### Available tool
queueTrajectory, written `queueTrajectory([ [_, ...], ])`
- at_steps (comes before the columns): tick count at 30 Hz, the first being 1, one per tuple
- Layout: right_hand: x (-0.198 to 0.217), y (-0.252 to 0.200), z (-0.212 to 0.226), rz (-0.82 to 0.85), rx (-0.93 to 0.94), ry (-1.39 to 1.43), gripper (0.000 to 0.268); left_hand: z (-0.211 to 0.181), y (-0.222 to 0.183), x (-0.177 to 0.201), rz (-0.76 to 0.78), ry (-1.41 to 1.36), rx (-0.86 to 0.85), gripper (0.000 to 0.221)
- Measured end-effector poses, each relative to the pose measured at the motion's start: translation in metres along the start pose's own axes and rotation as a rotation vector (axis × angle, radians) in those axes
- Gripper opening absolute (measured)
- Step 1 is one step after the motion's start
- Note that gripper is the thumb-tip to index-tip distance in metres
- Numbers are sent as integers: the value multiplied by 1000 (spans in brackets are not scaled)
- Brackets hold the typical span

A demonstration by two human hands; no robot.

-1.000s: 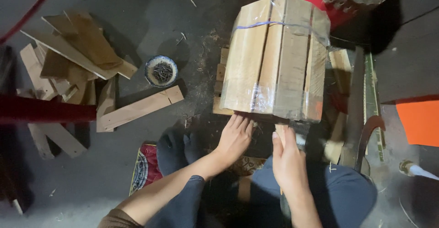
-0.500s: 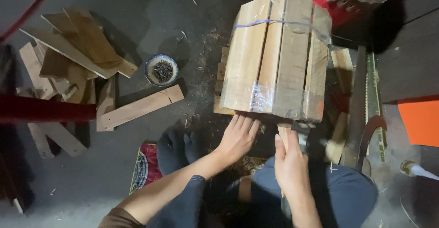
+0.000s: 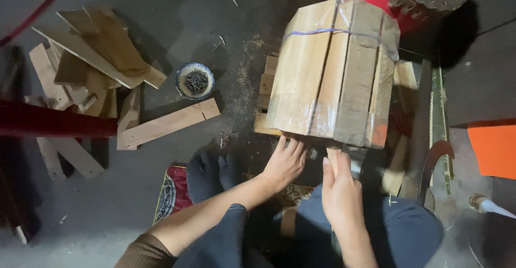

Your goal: The person is nailing wooden slats onto a frame to assemble a cylindrical structure, likely a drum shell.

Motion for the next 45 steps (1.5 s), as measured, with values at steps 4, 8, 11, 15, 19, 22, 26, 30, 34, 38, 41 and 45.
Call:
queueTrajectory([
  [4, -7, 5, -2, -9, 85, -91, 29, 0, 0, 1, -3, -27, -2, 36],
  [8, 6, -1, 11, -24, 105, -26, 30, 1, 1, 2, 54, -25, -26, 38],
  [11, 4, -4, 8, -22, 77, -58, 38, 0, 1, 5, 51, -12, -25, 39],
  [15, -6, 6, 3, -2, 89, -93, 34, 2, 5, 4, 14, -26, -7, 37],
  [19, 6, -5, 4, -24, 62, -86, 32, -3, -3, 5, 58, -20, -28, 38],
  [22, -8, 2, -2, -9, 81, -102, 38, 1, 0, 5, 61, 5, -40, 39],
  [26, -6, 3, -4, -1, 98, -93, 32, 0, 0, 4, 91, -2, -44, 42],
  [30, -4, -3, -3, -14, 34, -87, 34, -1, -2, 4, 76, -13, -60, 36],
  [34, -2, -1, 3, -36, 155, -64, 34, 1, 2, 8, 43, -2, -46, 45],
  [38, 0, -6, 4, -38, 71, -41, 37, 0, -2, -3, 91, 1, -66, 38],
  [41, -7, -3, 11, -24, 216, -87, 40, 0, -1, 1, 135, 8, -55, 50],
  [45, 6, -12, 6, -59, 127, -72, 30, -4, -2, 6, 95, 7, -64, 49],
])
Point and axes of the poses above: each hand's wrist, its own y-axis towards the middle knuckle, its own x-axis out of the back of the hand, z = x × y, the point moved 7 cm from there along y, towards the middle knuckle, and after that the axes turned 11 degrees about -z, right-handed, at the moved point
